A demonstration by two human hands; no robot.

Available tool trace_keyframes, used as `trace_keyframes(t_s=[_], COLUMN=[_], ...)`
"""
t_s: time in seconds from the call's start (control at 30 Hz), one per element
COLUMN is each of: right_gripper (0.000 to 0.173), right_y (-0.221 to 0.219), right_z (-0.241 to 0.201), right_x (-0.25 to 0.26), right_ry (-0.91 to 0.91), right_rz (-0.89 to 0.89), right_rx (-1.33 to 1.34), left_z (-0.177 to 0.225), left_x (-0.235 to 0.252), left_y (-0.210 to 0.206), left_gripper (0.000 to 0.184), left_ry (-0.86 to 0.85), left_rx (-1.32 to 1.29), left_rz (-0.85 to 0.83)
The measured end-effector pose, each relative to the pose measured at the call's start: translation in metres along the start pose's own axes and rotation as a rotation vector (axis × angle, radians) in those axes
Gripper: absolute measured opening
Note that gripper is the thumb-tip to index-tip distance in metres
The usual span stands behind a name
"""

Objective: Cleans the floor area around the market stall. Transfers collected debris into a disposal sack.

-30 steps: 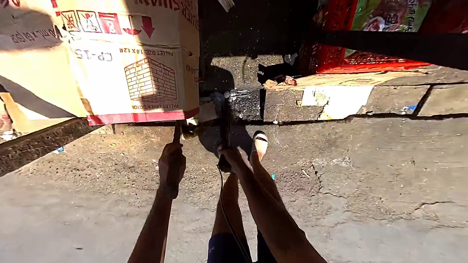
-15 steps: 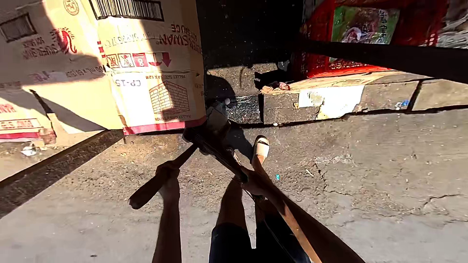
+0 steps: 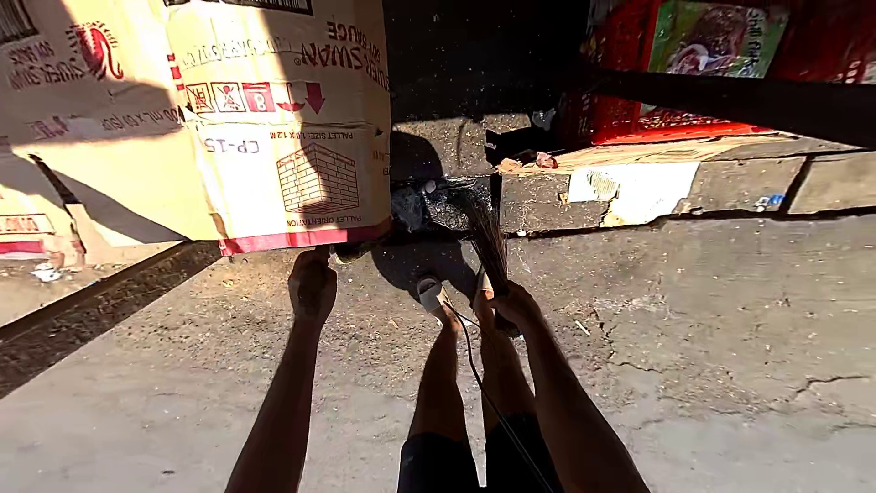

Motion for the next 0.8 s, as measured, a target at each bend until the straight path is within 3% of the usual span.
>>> trace_keyframes(t_s=[0.17, 0.27, 0.37, 0.5, 0.6, 0.7, 0.8], right_gripper=[0.065, 0.058, 0.067, 0.086, 0.082, 0.082, 0.082], right_y=[-0.098, -0.15, -0.177, -0.161, -0.124, -0.085, -0.035], right_z=[-0.107, -0.145, -0.144, -0.126, -0.098, -0.064, -0.039], right_x=[0.076, 0.063, 0.026, -0.052, -0.099, -0.134, -0.155], right_ry=[0.09, 0.167, 0.29, 0.29, 0.241, 0.211, 0.191], right_rz=[-0.114, -0.21, -0.252, -0.244, -0.213, -0.172, -0.094], right_rx=[-0.171, -0.262, -0.314, -0.43, -0.537, -0.62, -0.654], left_z=[0.017, 0.033, 0.041, 0.058, 0.072, 0.076, 0.094], left_x=[0.014, 0.009, -0.015, -0.062, -0.099, -0.136, -0.155], left_y=[-0.071, -0.084, -0.078, -0.046, -0.02, -0.014, -0.032], left_gripper=[0.017, 0.014, 0.016, 0.021, 0.021, 0.018, 0.026], left_ry=[-0.012, -0.038, -0.069, -0.007, 0.075, 0.002, 0.173], left_rx=[0.085, 0.088, 0.061, -0.029, -0.104, -0.595, -0.95], left_rz=[-0.181, -0.213, -0.187, -0.017, 0.065, 0.248, 0.36])
Point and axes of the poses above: each hand's wrist, its own x-axis towards the middle knuckle, its own y-axis out of the back of the hand, z = x × y, the point moved 6 cm from there along x, towards the middle knuckle, and after that the axes turned 9 degrees about -z, right-handed, at the moved point
